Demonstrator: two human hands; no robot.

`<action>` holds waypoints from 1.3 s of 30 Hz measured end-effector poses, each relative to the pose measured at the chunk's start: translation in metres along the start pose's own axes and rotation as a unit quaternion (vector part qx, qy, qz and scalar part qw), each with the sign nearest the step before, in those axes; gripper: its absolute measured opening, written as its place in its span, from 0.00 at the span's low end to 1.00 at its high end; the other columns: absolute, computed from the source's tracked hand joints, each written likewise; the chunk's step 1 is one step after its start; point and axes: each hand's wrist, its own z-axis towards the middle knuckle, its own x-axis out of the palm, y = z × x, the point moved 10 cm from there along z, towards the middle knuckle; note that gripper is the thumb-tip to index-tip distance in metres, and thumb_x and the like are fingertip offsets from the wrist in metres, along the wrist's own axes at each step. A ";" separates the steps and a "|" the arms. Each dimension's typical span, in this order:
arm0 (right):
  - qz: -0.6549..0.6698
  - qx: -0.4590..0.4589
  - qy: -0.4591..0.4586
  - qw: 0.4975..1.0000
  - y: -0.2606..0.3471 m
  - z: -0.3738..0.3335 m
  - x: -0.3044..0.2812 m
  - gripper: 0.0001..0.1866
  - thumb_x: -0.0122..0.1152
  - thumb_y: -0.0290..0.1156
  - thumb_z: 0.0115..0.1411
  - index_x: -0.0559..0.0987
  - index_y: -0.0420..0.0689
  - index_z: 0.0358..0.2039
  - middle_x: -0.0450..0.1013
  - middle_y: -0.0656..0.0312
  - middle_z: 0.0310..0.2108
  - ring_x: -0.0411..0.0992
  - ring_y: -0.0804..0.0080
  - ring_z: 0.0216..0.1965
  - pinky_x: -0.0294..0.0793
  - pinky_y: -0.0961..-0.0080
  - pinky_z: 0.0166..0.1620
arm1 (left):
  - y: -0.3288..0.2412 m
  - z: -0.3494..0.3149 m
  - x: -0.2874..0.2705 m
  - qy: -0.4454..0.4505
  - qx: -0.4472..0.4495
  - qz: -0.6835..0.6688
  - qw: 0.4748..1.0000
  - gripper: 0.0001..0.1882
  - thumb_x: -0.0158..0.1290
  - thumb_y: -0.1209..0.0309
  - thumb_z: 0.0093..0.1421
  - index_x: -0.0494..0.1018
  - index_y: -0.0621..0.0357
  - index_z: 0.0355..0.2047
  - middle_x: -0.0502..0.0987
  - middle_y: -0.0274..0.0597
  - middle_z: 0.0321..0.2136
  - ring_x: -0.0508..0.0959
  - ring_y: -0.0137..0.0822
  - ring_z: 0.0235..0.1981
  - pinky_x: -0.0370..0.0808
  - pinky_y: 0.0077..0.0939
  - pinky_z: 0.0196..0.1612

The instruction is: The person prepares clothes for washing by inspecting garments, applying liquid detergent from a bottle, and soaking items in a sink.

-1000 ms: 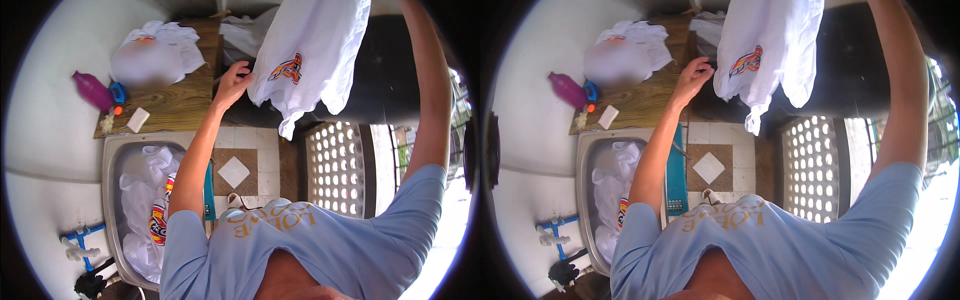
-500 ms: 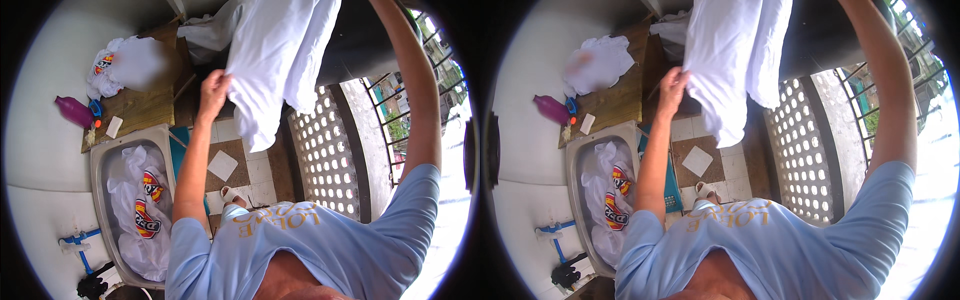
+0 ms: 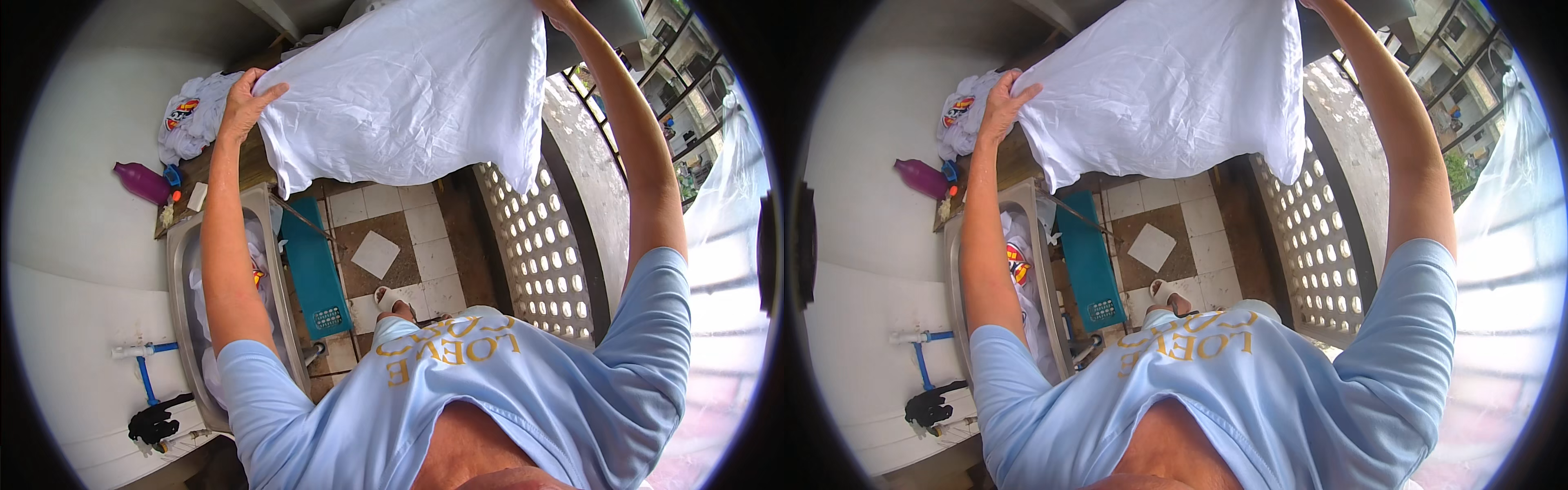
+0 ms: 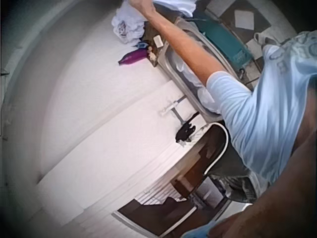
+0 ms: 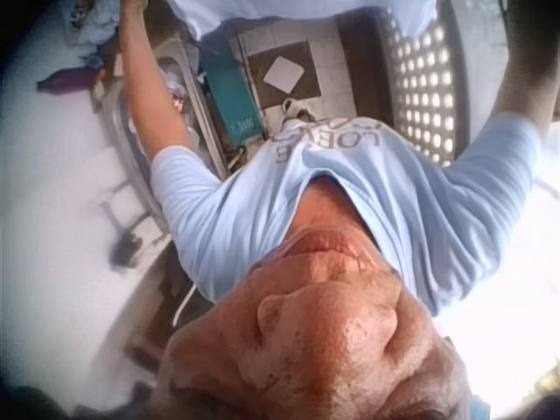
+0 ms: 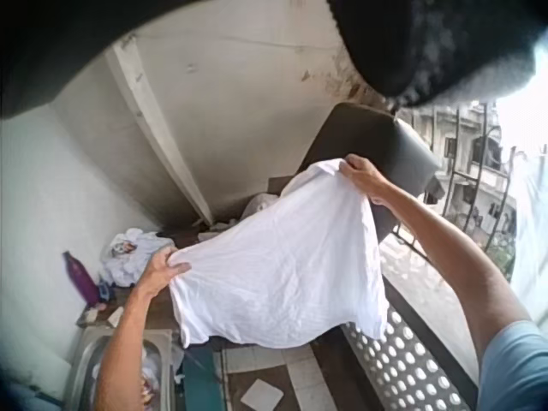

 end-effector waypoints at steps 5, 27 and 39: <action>0.010 -0.020 0.000 1.000 -0.006 -0.006 -0.019 0.14 0.49 0.40 0.66 0.73 0.42 0.34 0.66 0.69 0.29 0.62 0.78 0.33 0.65 0.74 0.38 | -0.011 0.007 -0.003 -0.010 -0.004 0.021 1.000 0.11 0.65 0.68 0.52 0.75 0.60 0.30 0.74 0.29 0.25 0.69 0.21 0.27 0.68 0.17 0.33; 0.095 0.002 -0.003 0.995 0.027 0.003 -0.033 0.13 0.53 0.39 0.64 0.78 0.43 0.37 0.73 0.66 0.32 0.71 0.78 0.33 0.72 0.75 0.37 | 0.007 -0.015 0.043 0.108 -0.007 0.001 0.994 0.25 0.67 0.58 0.50 0.74 0.64 0.40 0.77 0.36 0.32 0.73 0.26 0.34 0.71 0.21 0.40; -0.043 0.021 0.112 0.992 -0.012 -0.034 0.018 0.19 0.51 0.47 0.66 0.78 0.43 0.36 0.66 0.71 0.26 0.63 0.81 0.31 0.66 0.77 0.35 | 0.112 -0.038 0.052 0.170 -0.083 -0.044 0.981 0.15 0.57 0.63 0.61 0.72 0.66 0.35 0.72 0.31 0.29 0.67 0.22 0.32 0.67 0.20 0.37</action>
